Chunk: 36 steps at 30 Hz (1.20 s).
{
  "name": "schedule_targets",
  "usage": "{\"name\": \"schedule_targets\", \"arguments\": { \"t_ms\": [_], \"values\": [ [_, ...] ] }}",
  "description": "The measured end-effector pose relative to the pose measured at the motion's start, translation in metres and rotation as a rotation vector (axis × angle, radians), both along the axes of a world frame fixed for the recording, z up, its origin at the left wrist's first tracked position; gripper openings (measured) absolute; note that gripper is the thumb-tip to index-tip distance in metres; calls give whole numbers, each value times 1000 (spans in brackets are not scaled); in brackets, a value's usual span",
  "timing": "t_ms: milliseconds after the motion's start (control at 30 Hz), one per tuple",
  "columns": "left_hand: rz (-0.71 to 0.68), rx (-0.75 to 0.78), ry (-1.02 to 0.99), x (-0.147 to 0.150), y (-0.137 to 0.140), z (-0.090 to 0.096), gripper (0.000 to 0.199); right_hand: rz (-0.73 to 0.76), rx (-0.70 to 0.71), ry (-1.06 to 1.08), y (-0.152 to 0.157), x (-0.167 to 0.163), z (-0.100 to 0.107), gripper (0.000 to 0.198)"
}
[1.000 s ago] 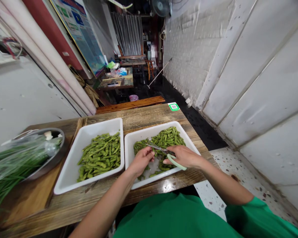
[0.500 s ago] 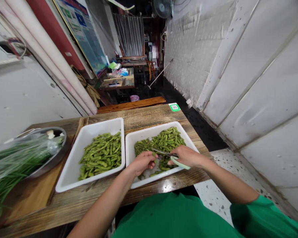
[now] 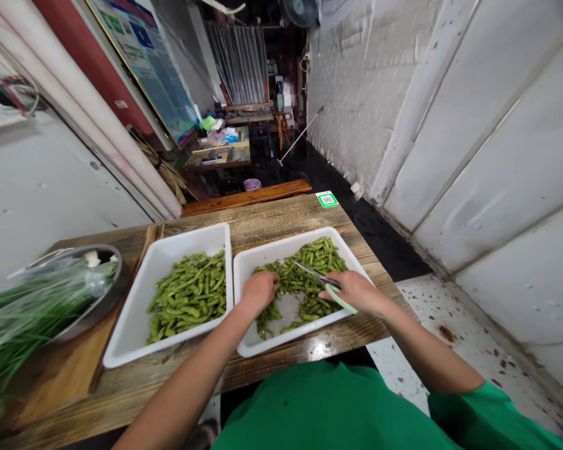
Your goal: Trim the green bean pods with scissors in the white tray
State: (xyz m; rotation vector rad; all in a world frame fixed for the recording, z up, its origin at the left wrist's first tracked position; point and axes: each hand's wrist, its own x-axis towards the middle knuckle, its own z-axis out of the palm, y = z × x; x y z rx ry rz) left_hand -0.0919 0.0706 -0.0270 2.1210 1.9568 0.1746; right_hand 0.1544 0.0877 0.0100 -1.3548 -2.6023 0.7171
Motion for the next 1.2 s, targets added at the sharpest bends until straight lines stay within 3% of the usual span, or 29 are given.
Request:
{"name": "schedule_targets", "arguments": {
  "t_ms": [133,367,433,600,733,900,1200],
  "values": [
    [-45,-78,171,4,5,-8,17,4,32,2,0,-1,-5,49],
    [-8,-98,155,3,2,-3,15,1,50,-10,0,-1,-7,48],
    [20,-89,-36,3,-1,3,17,-4,54,-5,-2,-1,-5,48],
    [157,-132,-883,11,-12,21,26,43,33,41,-9,-3,4,51],
    [305,-210,-1255,22,-23,27,35,106,15,81,-13,-6,9,51],
    [389,-199,-1422,26,-28,28,41,72,35,78,-13,-8,9,53],
    [349,-167,-1427,27,-34,25,30,128,7,107,-16,-7,13,46]
  ]
}}
